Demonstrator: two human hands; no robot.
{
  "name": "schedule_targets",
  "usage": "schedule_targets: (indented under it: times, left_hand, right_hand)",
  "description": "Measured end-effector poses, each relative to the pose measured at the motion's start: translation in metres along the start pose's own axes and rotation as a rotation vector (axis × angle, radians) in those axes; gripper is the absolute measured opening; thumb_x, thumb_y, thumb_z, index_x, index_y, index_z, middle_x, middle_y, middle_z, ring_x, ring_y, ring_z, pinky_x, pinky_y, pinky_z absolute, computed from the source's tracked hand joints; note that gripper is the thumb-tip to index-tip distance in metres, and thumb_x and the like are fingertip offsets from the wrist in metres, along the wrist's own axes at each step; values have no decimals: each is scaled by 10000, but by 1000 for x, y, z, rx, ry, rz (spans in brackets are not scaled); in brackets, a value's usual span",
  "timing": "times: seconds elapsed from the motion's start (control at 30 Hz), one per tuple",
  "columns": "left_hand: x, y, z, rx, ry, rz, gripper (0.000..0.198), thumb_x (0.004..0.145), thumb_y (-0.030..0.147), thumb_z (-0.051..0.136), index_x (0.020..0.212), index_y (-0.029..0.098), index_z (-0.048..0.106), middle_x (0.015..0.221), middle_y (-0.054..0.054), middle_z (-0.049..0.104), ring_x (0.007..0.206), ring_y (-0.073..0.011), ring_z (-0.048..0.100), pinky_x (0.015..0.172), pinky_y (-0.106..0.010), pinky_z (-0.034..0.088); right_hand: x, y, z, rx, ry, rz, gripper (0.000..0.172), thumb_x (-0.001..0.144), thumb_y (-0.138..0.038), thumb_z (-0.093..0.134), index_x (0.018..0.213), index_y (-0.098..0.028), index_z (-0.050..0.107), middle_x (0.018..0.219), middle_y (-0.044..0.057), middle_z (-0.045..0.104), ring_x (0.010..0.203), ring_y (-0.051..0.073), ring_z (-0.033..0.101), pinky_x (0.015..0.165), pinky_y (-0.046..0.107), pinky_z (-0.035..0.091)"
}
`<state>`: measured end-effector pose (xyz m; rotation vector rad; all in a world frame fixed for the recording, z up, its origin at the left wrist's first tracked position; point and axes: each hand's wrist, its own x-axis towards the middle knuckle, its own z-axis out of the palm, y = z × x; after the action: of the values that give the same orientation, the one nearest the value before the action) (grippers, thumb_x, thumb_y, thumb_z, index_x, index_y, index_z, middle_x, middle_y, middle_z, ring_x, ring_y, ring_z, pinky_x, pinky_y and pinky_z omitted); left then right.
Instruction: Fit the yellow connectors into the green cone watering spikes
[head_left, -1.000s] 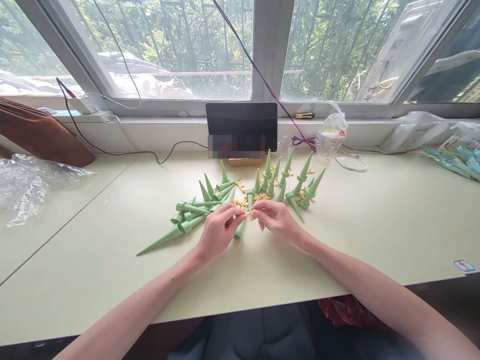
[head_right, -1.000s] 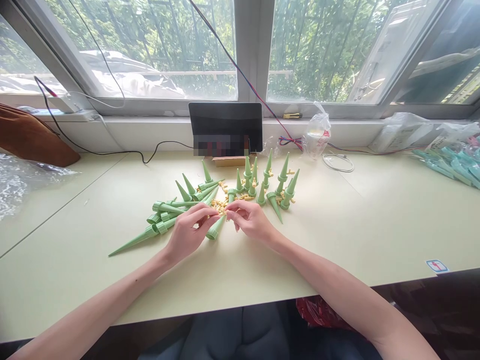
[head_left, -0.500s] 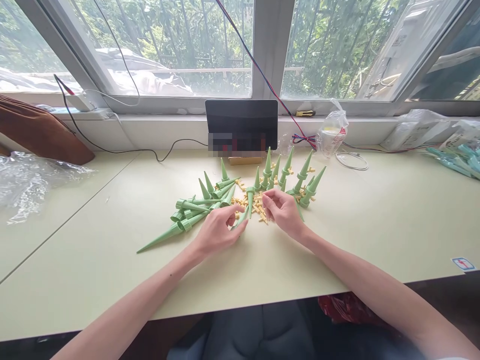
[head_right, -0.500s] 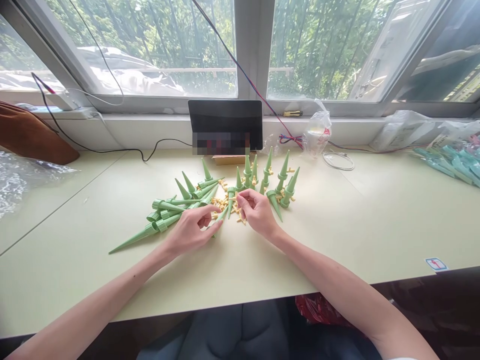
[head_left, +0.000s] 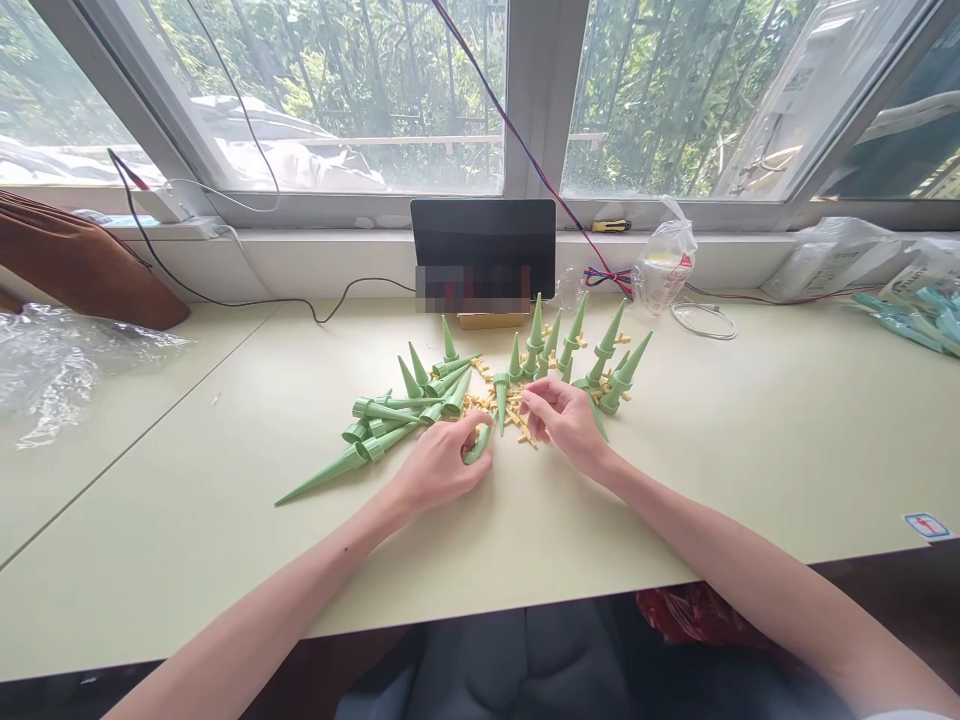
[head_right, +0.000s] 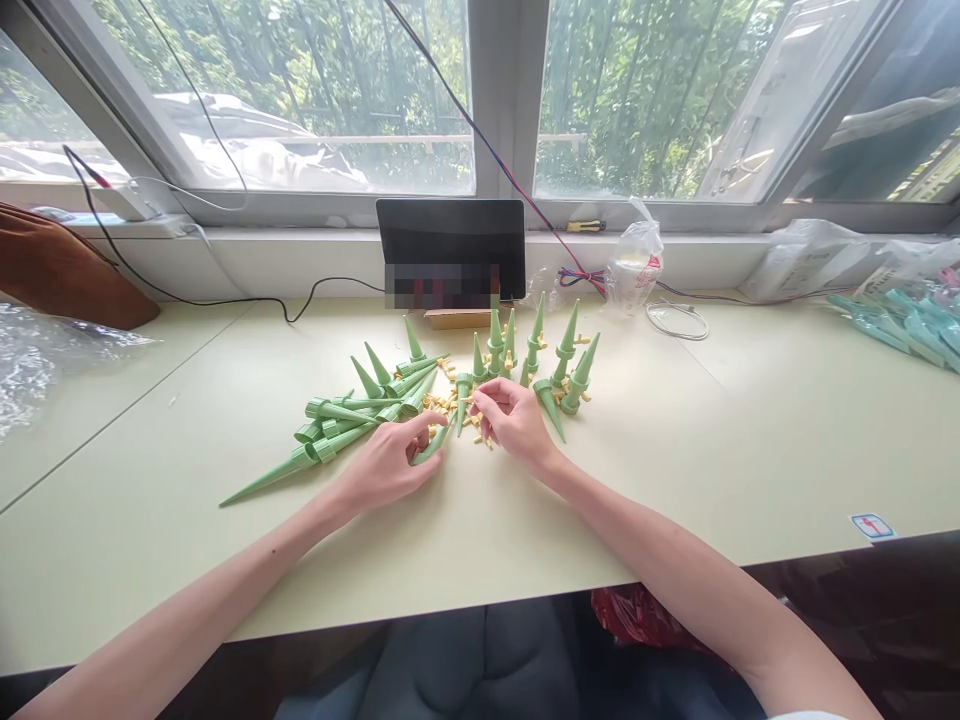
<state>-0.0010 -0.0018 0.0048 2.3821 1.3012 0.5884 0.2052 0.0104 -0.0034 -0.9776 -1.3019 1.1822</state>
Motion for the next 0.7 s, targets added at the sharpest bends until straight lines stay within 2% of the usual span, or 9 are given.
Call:
schedule_targets:
  times: [0.2,0.33,0.53,0.7]
  left_hand:
    - [1,-1,0,-67,13,10,307,798,203,519,1095,219,594,638,61,417,535,-102,370,566,-236,314]
    - [1,-1,0,-195,69,-65,247,819,224,531,1064,219,560,648,68,411,502,-83,367,536,-220,325]
    - [2,5,-5,-599,67,-253,312,843,325,601,1124,229,508,699,54,531,496,-95,534,467,-200,401]
    - [6,1,-6,-911,17,-406,374,826,397,674,1119,210,538,726,53,532,346,-25,386,360,-184,304]
  right_hand:
    - [1,2,-1,36,-12,27,269,803,-417,705,842,-169,608,689,-15,617,420,70,501,373,212,375]
    - [0,0,-1,47,-22,44,278,785,-415,723,865,-165,630,639,-27,595,412,65,464,387,222,381]
    - [-1,-4,1,33,-45,25,269,784,-417,726,857,-170,649,554,-51,546,408,72,438,393,230,388]
    - [-1,-2,1,48,-65,3,261,779,-415,734,836,-171,659,575,-38,574,419,78,468,390,227,394]
